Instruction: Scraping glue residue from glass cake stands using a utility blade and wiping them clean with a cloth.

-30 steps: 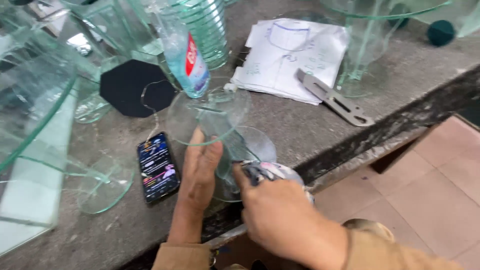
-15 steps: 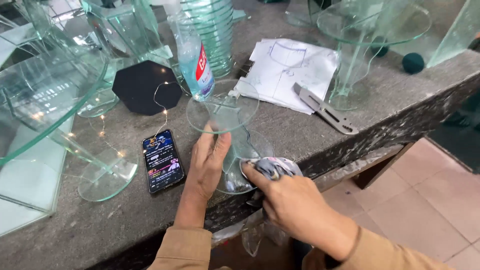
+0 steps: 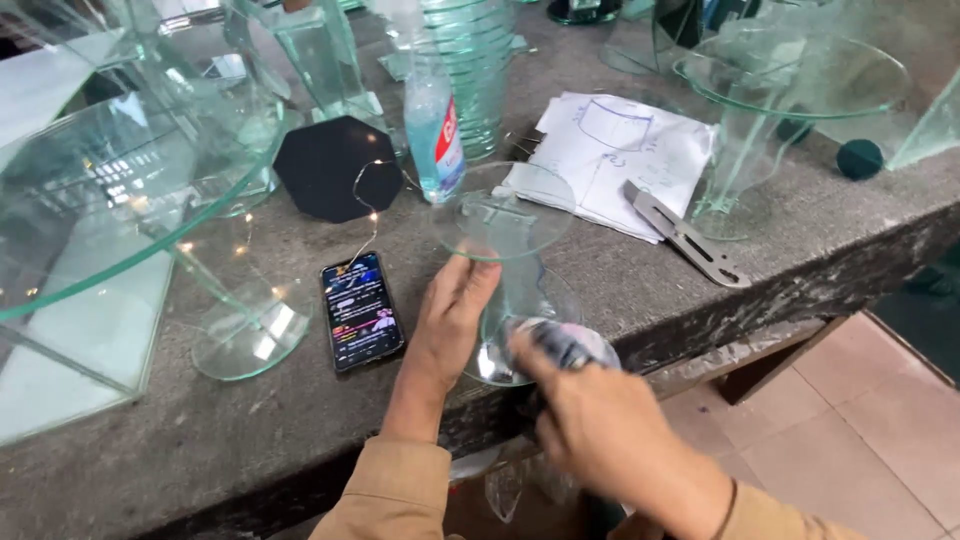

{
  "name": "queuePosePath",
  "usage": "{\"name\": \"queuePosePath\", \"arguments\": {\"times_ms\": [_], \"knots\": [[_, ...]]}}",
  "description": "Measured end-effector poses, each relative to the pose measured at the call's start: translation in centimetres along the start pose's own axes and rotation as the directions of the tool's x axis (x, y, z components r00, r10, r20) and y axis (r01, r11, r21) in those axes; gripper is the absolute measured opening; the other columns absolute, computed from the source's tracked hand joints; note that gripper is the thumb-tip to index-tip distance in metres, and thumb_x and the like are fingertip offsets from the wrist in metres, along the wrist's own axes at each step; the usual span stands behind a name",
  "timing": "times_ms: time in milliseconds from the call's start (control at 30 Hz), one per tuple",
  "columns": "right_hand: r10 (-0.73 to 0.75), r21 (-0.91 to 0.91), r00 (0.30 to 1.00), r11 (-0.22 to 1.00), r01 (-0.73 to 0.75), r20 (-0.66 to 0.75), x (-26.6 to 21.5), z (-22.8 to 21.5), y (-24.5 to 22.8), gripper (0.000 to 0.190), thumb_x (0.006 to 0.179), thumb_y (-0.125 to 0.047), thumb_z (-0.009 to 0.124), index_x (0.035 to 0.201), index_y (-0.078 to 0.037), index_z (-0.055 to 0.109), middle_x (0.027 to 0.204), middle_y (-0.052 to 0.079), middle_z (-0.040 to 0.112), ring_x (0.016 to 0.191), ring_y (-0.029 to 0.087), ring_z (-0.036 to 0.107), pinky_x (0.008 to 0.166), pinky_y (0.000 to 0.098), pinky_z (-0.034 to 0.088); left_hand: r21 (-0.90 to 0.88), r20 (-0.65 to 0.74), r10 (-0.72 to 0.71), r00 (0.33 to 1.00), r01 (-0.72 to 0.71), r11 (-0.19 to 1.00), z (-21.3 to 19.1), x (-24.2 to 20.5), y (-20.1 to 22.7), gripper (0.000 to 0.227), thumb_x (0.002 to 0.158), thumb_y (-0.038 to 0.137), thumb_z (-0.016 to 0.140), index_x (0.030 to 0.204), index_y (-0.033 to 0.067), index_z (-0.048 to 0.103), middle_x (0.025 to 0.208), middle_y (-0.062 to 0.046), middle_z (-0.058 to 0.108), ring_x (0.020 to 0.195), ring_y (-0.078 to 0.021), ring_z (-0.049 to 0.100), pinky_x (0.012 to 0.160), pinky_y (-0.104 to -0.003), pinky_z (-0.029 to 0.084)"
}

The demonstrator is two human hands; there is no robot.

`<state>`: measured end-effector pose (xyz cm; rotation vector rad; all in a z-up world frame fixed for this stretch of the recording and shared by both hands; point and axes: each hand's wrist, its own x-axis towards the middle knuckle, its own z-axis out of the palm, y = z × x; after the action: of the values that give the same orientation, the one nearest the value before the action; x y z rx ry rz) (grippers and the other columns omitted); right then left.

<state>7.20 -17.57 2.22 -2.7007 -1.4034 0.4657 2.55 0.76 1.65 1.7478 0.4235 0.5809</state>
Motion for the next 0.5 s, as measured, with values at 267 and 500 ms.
{"name": "queuePosePath", "arguments": {"times_ms": [267, 500], "knots": [[-0.044, 0.003, 0.988, 0.999, 0.045, -0.148, 0.8, 2.9, 2.7, 0.093, 0.095, -0.036, 0.064, 0.178, -0.041, 0.024, 0.107, 0.023, 0.079, 0.089, 0.059, 0.075, 0.076, 0.0693, 0.061, 0.046, 0.007, 0.076, 0.997, -0.076, 0.996, -0.2, -0.1, 0.8, 0.052, 0.094, 0.060, 0.064, 0.119, 0.0150, 0.069, 0.113, 0.000, 0.076, 0.108, -0.0170, 0.067, 0.098, -0.038, 0.050], [-0.105, 0.208, 0.795, 0.937, 0.280, -0.597, -0.1, 10.4, 7.1, 0.064, 0.097, -0.027, 0.066, 0.160, -0.038, 0.062, 0.063, 0.014, 0.077, 0.051, 0.038, 0.077, 0.056, 0.0473, 0.059, 0.203, -0.071, 0.140, 0.988, -0.123, 0.971, 0.8, 0.2, 0.0, 0.071, 0.089, 0.063, 0.072, 0.137, 0.0103, 0.070, 0.133, -0.008, 0.084, 0.128, -0.0246, 0.077, 0.103, -0.039, 0.056]]}}
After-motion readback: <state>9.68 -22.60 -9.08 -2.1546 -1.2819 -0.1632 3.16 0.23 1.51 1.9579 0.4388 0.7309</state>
